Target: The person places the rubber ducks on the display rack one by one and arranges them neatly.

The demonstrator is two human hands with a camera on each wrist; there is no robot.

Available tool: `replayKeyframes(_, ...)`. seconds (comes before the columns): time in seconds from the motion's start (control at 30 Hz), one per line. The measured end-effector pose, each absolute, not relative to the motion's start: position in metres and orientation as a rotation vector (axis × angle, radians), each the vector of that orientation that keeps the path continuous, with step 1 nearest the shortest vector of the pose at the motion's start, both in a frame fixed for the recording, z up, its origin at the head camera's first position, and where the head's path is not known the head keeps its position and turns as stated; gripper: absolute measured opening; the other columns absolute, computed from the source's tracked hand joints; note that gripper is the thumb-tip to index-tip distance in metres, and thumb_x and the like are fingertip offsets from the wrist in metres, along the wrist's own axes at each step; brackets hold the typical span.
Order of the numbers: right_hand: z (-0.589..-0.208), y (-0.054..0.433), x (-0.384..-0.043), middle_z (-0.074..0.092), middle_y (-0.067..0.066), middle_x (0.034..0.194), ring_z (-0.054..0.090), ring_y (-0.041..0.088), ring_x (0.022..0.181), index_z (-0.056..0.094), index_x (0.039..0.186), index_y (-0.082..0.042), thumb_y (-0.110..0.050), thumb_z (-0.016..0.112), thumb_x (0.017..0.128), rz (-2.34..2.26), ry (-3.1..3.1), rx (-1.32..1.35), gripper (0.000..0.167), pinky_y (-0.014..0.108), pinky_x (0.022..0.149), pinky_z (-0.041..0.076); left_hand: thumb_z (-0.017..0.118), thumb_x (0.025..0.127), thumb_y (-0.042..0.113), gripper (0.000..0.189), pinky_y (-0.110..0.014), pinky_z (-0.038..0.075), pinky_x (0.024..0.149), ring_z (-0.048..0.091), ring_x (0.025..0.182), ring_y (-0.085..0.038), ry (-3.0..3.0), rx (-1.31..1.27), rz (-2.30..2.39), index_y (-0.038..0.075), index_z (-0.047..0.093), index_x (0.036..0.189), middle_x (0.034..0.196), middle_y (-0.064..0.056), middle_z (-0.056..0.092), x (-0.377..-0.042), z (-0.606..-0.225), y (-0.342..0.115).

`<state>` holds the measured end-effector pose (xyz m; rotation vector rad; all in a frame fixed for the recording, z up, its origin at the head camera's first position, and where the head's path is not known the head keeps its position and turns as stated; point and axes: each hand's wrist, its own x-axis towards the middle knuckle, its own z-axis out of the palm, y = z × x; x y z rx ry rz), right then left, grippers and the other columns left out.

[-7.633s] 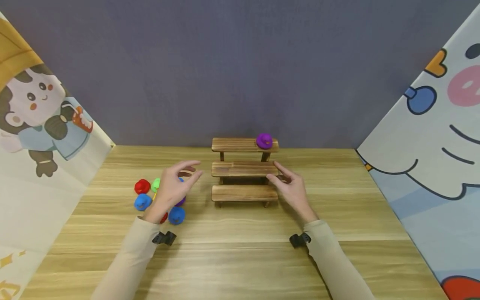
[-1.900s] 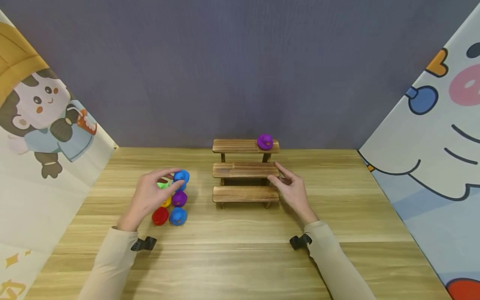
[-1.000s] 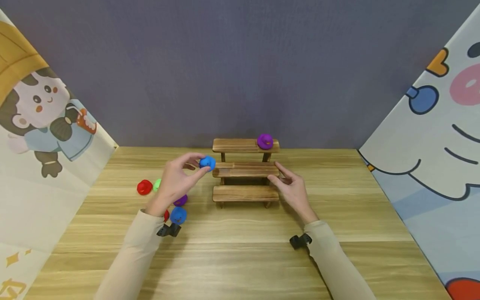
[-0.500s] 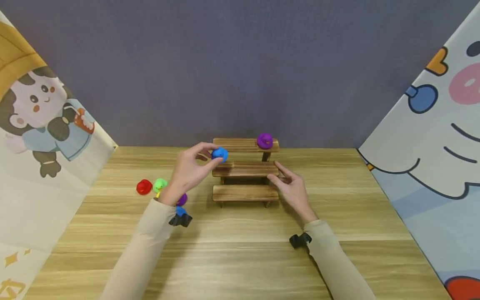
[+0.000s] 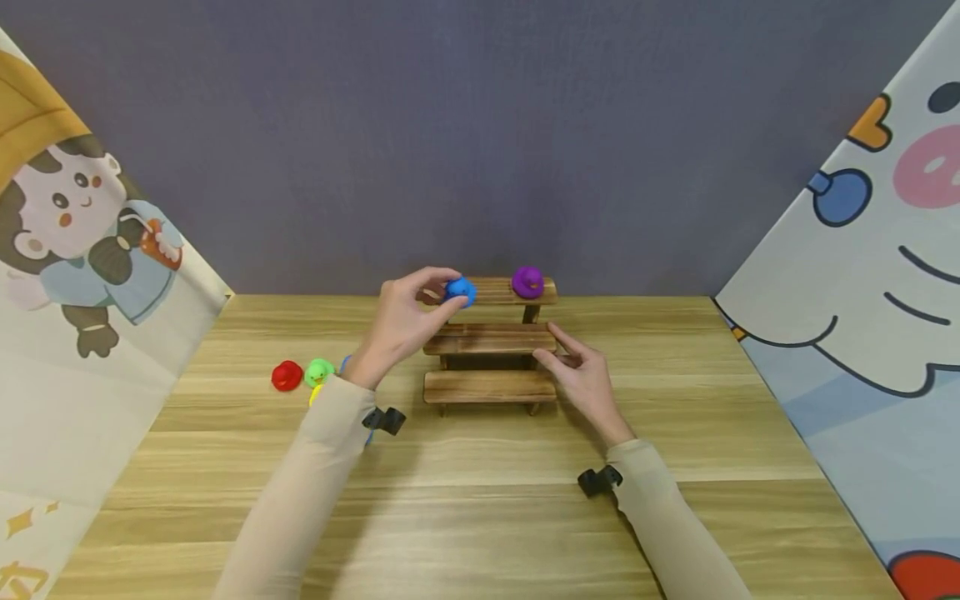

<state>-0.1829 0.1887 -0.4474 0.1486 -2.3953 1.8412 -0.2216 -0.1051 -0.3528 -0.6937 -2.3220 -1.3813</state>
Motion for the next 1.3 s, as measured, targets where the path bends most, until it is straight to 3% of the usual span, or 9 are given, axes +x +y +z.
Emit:
replayKeyframes(0.5,-0.433,0.184,-0.174,0.053,0.014,0.160,0.070,-0.015,0.091,0.055,0.154,-0.007,-0.016,0.078,0.099,1.844,-2.391,0.159,0.059,0.014,0.083,0.061,0.081,0.097,0.017,0.034,-0.035,0.065,0.084,0.078,0.096,-0.029,-2.338,-0.718,-1.382,0.005,0.075,0.128,0.110,-0.016,0.080,-0.238,-0.357,-0.078)
replayKeyframes(0.8,-0.430,0.182,-0.173,0.053,0.016,0.159,0.070,-0.014,0.090,0.056,0.152,-0.007,-0.017,0.079,0.099,1.816,-2.404,0.157,0.059,0.016,0.081,0.062,0.079,0.098,0.018,0.034,-0.035,0.065,0.085,0.077,0.100,-0.028,-2.378,-0.709,-1.386,0.006,0.074,0.130,0.115,-0.016,0.078,-0.244,-0.360,-0.069)
replayKeyframes(1.0,-0.449,0.188,-0.184,0.053,0.013,0.160,0.070,-0.013,0.090,0.057,0.153,-0.011,-0.020,0.079,0.099,1.788,-2.415,0.138,0.059,0.015,0.077,0.061,0.080,0.098,0.018,0.034,-0.039,0.066,0.083,0.077,0.095,-0.028,-2.380,-0.702,-1.375,0.005,0.075,0.129,0.111,-0.017,0.079,-0.249,-0.361,-0.064)
replayKeyframes(1.13,-0.461,0.192,-0.188,0.055,0.007,0.159,0.076,-0.001,0.097,0.060,0.152,-0.019,-0.027,0.080,0.098,1.778,-2.397,0.170,0.058,0.017,0.078,0.062,0.081,0.097,0.019,0.033,-0.039,0.066,0.082,0.077,0.094,-0.027,-2.388,-0.695,-1.354,0.006,0.076,0.128,0.110,-0.016,0.080,-0.251,-0.362,-0.062)
replayKeyframes(1.3,-0.463,0.193,-0.190,0.054,0.008,0.160,0.073,-0.009,0.094,0.058,0.153,-0.017,-0.023,0.079,0.099,1.776,-2.407,0.157,0.058,0.017,0.079,0.062,0.081,0.097,0.019,0.033,-0.039,0.066,0.082,0.077,0.091,-0.028,-2.401,-0.691,-1.331,0.008,0.076,0.128,0.108,-0.016,0.080,-0.252,-0.362,-0.058)
